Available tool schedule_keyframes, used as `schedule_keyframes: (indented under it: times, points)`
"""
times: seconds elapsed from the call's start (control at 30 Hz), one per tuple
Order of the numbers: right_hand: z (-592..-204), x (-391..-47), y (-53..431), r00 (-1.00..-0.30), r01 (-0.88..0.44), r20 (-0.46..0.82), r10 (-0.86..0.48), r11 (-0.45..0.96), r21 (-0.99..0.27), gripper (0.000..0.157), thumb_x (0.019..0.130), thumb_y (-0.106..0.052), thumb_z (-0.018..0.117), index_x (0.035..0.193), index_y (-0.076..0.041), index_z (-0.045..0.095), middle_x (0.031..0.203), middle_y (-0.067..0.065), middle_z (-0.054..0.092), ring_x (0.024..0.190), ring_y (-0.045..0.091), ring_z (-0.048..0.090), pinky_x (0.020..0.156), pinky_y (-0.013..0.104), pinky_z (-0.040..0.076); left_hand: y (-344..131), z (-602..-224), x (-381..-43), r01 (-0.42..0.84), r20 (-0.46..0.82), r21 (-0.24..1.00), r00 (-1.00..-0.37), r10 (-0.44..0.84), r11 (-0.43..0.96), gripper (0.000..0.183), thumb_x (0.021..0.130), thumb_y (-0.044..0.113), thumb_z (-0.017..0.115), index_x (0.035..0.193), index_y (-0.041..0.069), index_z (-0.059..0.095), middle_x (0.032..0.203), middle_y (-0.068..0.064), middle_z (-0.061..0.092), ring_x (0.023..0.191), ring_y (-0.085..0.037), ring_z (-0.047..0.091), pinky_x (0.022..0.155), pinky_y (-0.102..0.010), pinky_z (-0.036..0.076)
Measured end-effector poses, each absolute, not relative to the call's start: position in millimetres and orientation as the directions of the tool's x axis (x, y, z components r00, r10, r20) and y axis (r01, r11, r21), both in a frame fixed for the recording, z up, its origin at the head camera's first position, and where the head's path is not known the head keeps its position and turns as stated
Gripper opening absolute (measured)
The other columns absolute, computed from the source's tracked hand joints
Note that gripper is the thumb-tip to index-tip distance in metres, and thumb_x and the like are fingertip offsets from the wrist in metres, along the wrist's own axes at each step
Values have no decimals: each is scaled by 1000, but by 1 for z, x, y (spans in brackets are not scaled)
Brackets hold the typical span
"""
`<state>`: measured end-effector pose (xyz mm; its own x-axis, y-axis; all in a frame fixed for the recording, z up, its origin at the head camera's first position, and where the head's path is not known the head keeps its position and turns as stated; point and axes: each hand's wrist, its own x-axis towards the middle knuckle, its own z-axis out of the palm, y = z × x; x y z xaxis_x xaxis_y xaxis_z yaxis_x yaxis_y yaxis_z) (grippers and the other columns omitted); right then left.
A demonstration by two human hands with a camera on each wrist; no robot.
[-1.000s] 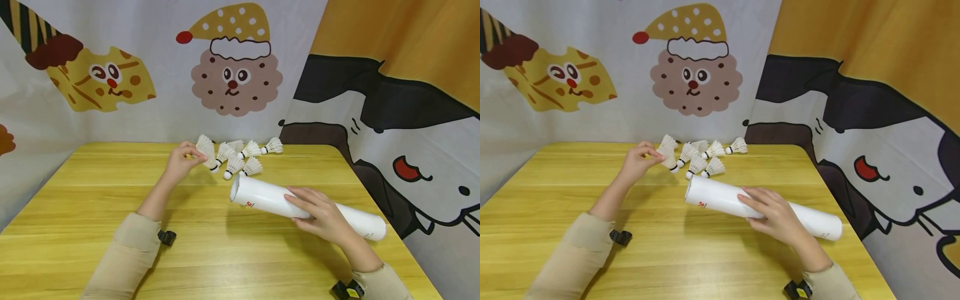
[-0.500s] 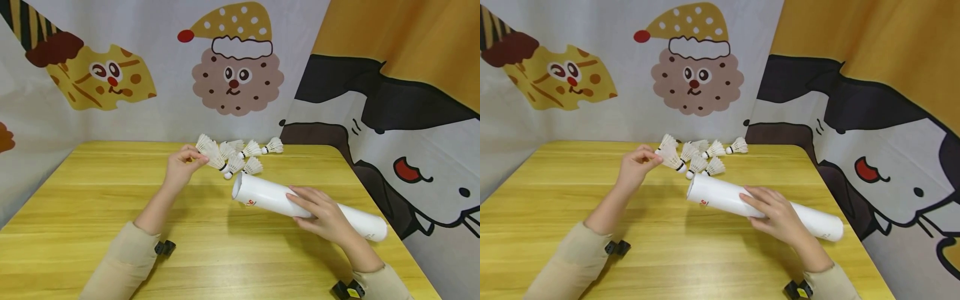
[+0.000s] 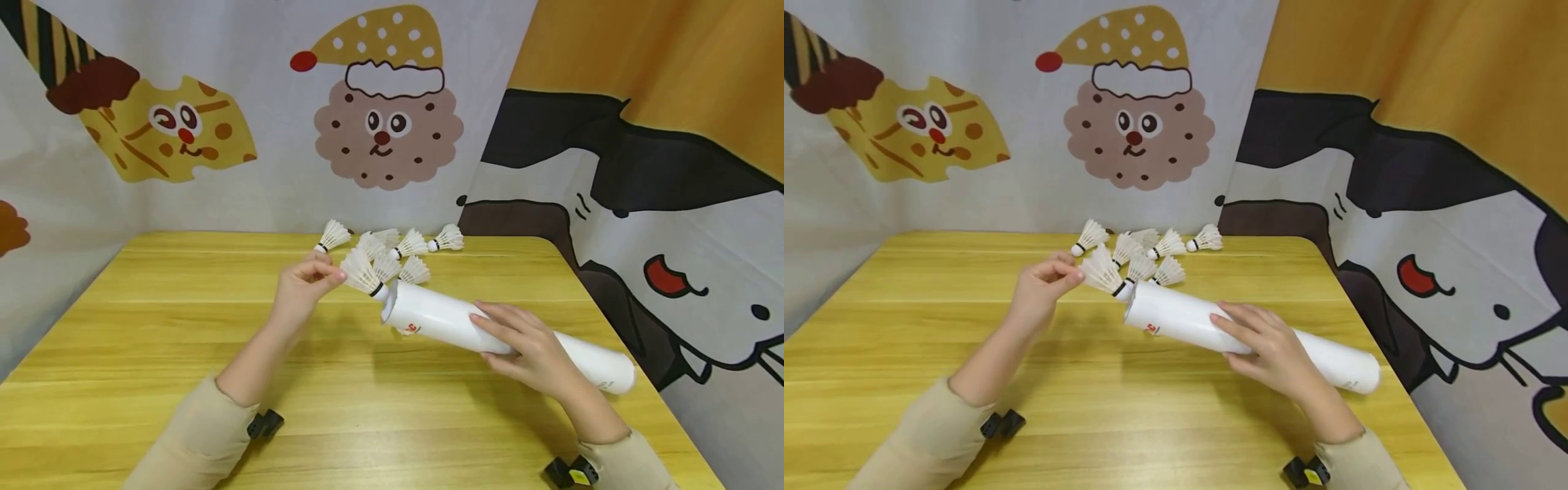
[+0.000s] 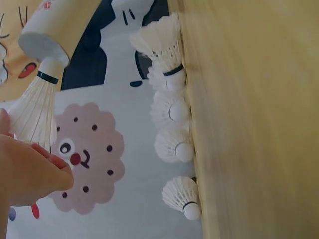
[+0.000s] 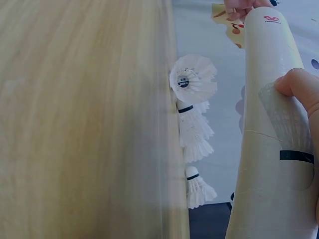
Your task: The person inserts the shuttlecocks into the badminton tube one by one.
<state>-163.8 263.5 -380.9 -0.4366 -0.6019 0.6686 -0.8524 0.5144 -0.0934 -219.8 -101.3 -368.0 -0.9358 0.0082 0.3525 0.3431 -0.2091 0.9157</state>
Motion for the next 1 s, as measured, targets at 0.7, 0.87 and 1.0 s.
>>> schedule_keyframes:
  times: [0.7,0.87,1.0]
  points:
    - [-378,-163,265,-429,-853,678,-596,515,-87,45,95,-41,57,126,-9,63,129,12,58,111,33,55,102,26,33,-62,-372,-202,181,232,925,-965,120,-335,39,82,-11,66,70,25,74,86,3,59,90,-15,50,79,-27,44]
    - [-378,-164,266,-425,-854,687,-589,512,-90,45,94,-41,58,126,-9,64,129,13,58,111,34,55,103,27,32,-58,-374,-200,102,147,956,-978,149,-276,33,82,-5,70,69,25,73,94,1,61,98,-18,50,85,-32,44]
    - [-378,-164,267,-429,-853,686,-587,512,-95,45,94,-40,58,126,-9,64,129,13,58,111,33,55,103,27,33,-56,-375,-200,112,156,964,-973,172,-240,24,81,-4,72,74,19,74,93,-2,61,96,-21,51,80,-30,45]
